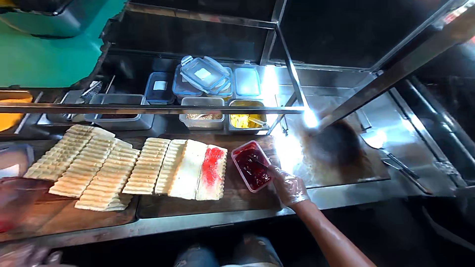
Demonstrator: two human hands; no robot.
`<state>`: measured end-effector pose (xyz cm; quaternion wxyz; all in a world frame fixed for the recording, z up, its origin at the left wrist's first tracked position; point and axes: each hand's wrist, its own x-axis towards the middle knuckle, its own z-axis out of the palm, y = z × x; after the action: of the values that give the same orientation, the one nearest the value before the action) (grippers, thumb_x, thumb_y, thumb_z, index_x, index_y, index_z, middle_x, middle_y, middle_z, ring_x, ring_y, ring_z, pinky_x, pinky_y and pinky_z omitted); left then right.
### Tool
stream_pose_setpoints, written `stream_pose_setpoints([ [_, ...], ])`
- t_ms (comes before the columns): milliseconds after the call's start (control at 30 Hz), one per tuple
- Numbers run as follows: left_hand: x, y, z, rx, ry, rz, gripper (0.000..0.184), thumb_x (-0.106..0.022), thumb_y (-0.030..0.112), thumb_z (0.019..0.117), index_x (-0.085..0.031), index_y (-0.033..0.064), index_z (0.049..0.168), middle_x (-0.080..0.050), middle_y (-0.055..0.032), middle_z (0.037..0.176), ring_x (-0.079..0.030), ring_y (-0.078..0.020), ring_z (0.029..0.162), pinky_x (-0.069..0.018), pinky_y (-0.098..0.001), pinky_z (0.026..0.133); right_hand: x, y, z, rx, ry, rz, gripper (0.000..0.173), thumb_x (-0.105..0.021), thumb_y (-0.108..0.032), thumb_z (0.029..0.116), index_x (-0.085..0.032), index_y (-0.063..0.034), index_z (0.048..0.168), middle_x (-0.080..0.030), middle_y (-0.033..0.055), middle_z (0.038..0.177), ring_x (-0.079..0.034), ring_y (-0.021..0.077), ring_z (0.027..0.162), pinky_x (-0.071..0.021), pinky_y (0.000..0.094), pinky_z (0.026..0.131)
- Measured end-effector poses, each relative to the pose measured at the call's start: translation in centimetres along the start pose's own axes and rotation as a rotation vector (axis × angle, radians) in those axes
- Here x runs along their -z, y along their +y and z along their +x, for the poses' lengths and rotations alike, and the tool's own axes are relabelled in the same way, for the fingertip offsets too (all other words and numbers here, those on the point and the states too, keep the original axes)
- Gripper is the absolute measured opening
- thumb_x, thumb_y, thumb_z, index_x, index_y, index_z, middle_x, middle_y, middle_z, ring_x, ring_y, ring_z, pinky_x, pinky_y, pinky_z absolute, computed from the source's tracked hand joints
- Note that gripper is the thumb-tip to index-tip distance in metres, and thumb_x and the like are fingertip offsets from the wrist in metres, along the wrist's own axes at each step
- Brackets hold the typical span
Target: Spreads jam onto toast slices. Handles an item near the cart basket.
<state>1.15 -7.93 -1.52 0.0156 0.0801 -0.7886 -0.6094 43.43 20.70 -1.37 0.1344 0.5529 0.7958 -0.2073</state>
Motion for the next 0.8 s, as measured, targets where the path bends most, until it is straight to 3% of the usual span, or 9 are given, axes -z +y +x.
stream_pose_setpoints([
  [67, -1.0, 0.0, -5.5, -0.110, -0.333, 0.001, 0.031, -0.049, 0.006, 0.1056, -0.048, -0.0092, 0.133, -0.064, -0.0079, 0.107, -0.063, -0.0077, 0.082, -0.0559, -0.0254, 0.074, 0.0, 0.3, 0.1, 0.011, -0.012, 0.028, 0.041, -0.048, -0.029, 0.1051, -0.059, -0.0311, 0.145, -0.074, 0.0086, 0.120, -0.074, 0.0332, 0.098, -0.0573, 0.0573, 0.083],
  [167, -4.3, 0.8, -16.7, -0.099, -0.729, -0.035, 0.029, -0.051, 0.011, 0.1039, -0.059, -0.0103, 0.122, -0.074, -0.0130, 0.107, -0.073, -0.0197, 0.088, -0.0633, -0.0382, 0.081, -0.6, 0.6, 0.3, 0.066, 0.017, 0.018, 0.040, -0.047, -0.027, 0.1051, -0.061, -0.0320, 0.143, -0.075, 0.0075, 0.120, -0.074, 0.0323, 0.098, -0.0582, 0.0563, 0.081],
  [267, -8.8, 0.1, -24.3, 0.204, -1.012, -0.095, 0.036, -0.043, 0.012, 0.1054, -0.059, -0.0085, 0.130, -0.071, -0.0184, 0.119, -0.073, -0.0280, 0.101, -0.0615, -0.0425, 0.088, -1.6, 0.5, -0.2, 0.121, 0.098, 0.019, 0.040, -0.050, -0.026, 0.1035, -0.064, -0.0304, 0.140, -0.076, 0.0080, 0.115, -0.075, 0.0320, 0.096, -0.0594, 0.0553, 0.078],
  [367, -13.6, -0.1, -28.0, 0.627, -0.964, -0.087, 0.039, -0.041, 0.022, 0.1113, -0.055, -0.0022, 0.138, -0.066, -0.0195, 0.130, -0.068, -0.0281, 0.112, -0.0570, -0.0428, 0.091, -1.5, -0.3, -0.6, 0.076, 0.030, 0.092, 0.039, -0.050, -0.027, 0.1038, -0.064, -0.0284, 0.140, -0.075, 0.0088, 0.121, -0.073, 0.0330, 0.106, -0.0573, 0.0573, 0.087],
  [467, -15.8, 0.1, -29.0, 0.737, -0.920, -0.020, 0.049, -0.034, 0.036, 0.1126, -0.051, 0.0033, 0.145, -0.058, -0.0186, 0.142, -0.060, -0.0278, 0.125, -0.0510, -0.0455, 0.100, -1.2, -1.0, -0.2, -0.022, -0.162, 0.446, 0.037, -0.049, -0.031, 0.1064, -0.064, -0.0202, 0.138, -0.072, 0.0083, 0.124, -0.068, 0.0232, 0.115, -0.0520, 0.0466, 0.104],
  [533, -15.8, 0.3, -29.2, 0.744, -0.893, 0.000, 0.051, -0.034, 0.038, 0.1124, -0.051, 0.0034, 0.145, -0.058, -0.0188, 0.142, -0.059, -0.0284, 0.127, -0.0500, -0.0464, 0.102, -2.3, -1.2, 0.1, -0.112, -0.192, 0.938, 0.029, -0.056, -0.022, 0.1034, -0.067, -0.0074, 0.126, -0.072, 0.0094, 0.099, -0.069, 0.0173, 0.082, -0.0591, 0.0365, 0.078],
  [567, -15.5, 0.3, -29.2, 0.742, -0.883, 0.001, 0.051, -0.034, 0.038, 0.1124, -0.051, 0.0027, 0.144, -0.058, -0.0191, 0.142, -0.060, -0.0288, 0.127, -0.0502, -0.0466, 0.102, -2.6, -1.4, 0.0, -0.166, -0.220, 1.168, 0.027, -0.056, -0.014, 0.1014, -0.066, -0.0031, 0.123, -0.069, 0.0098, 0.090, -0.066, 0.0167, 0.071, -0.0573, 0.0344, 0.067],
  [700, -12.8, -0.4, -28.4, 0.718, -0.913, -0.041, 0.048, -0.033, 0.034, 0.1127, -0.053, 0.0016, 0.143, -0.061, -0.0190, 0.137, -0.063, -0.0290, 0.121, -0.0535, -0.0443, 0.097, -2.4, -1.3, -0.4, -0.365, -0.368, 1.651, 0.031, -0.050, -0.006, 0.0993, -0.060, -0.0069, 0.129, -0.062, 0.0066, 0.079, -0.055, 0.0111, 0.056, -0.0440, 0.0249, 0.046],
  [800, -10.2, -0.5, -26.8, 0.711, -0.931, -0.062, 0.047, -0.033, 0.032, 0.1126, -0.057, 0.0001, 0.138, -0.066, -0.0188, 0.132, -0.067, -0.0301, 0.117, -0.0559, -0.0452, 0.096, -1.8, -0.6, -1.1, -0.230, -0.387, 1.712, 0.028, -0.049, -0.008, 0.1002, -0.059, -0.0052, 0.126, -0.064, 0.0080, 0.079, -0.059, 0.0113, 0.058, -0.0470, 0.0237, 0.048],
])
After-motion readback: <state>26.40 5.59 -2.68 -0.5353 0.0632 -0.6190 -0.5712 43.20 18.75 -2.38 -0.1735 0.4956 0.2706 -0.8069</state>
